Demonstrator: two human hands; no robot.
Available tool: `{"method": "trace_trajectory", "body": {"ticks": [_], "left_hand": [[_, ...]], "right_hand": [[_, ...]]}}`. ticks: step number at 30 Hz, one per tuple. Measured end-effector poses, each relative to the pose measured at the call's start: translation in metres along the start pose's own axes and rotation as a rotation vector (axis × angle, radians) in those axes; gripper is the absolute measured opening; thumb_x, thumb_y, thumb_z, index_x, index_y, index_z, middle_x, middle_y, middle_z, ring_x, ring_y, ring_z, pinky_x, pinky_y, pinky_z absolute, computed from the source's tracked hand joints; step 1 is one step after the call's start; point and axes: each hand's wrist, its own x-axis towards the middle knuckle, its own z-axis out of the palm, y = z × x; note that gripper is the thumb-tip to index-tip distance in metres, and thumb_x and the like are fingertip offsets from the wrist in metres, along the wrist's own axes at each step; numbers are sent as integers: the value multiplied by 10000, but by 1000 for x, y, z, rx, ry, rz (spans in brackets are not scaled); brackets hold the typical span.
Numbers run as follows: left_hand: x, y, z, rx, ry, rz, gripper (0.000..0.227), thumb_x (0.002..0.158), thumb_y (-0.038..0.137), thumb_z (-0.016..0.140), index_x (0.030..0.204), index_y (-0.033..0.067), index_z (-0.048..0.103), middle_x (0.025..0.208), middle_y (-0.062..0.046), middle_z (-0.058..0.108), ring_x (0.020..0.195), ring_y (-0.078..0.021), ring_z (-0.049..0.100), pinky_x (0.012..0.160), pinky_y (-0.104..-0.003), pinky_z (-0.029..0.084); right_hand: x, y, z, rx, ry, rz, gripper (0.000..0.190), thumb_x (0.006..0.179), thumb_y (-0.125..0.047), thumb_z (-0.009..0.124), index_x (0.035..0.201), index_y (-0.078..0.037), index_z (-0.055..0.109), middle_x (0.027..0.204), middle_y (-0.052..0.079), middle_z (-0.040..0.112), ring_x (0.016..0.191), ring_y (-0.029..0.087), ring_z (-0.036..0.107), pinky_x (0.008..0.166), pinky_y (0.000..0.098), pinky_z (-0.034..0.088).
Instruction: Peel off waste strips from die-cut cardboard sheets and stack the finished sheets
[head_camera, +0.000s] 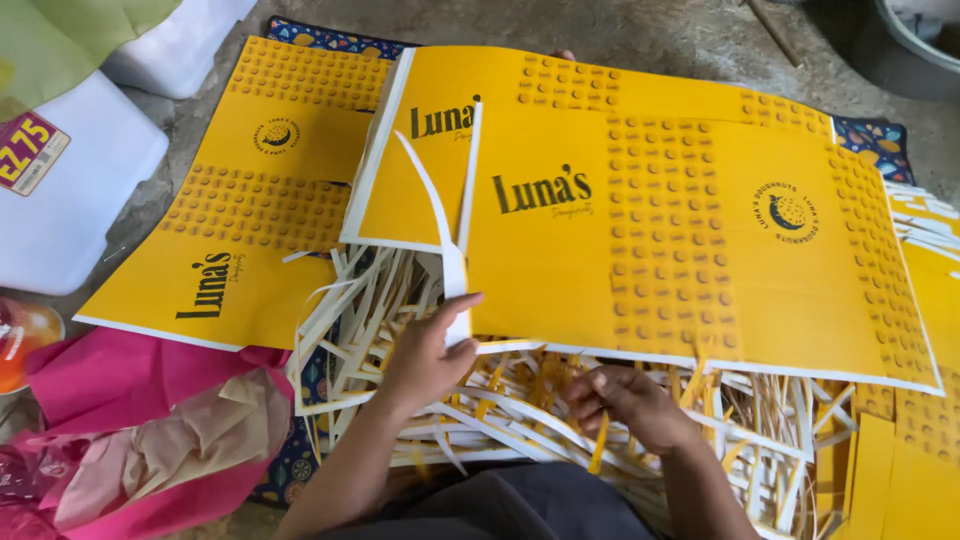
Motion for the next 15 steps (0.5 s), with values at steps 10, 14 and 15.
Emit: {"method": "trace_trajectory", "body": {"ticks": [10, 14, 15], "left_hand": [[-37, 44, -56, 423, -165, -237, 640, 907, 356, 609, 1521, 311, 431, 859, -181, 755, 891, -407, 744, 831, -533, 562], [-41, 83, -55, 521, -13, -136, 615, 970, 425, 578, 1527, 188, 473, 829, -194, 748, 783, -343, 735, 746, -457, 578], [-40, 90, -52, 494, 69, -6, 593, 980, 371, 608, 1527, 167, 499, 762, -165, 739, 647, -287, 722, 659, -389, 595]], "right_hand": [[14, 22, 25, 450, 413, -68, 368, 1068, -350, 589, 900, -23, 588, 826, 114, 670, 682, 311, 723, 516, 378, 583], [16, 34, 28, 485, 422, -133, 396, 1083, -360, 555, 968, 4, 663, 865, 188, 698, 660, 280, 681, 549, 372, 614], [18, 35, 31, 503, 423, -161, 403, 1083, -362, 561, 911, -8, 651, 855, 186, 705, 654, 266, 676, 547, 355, 613]]}}
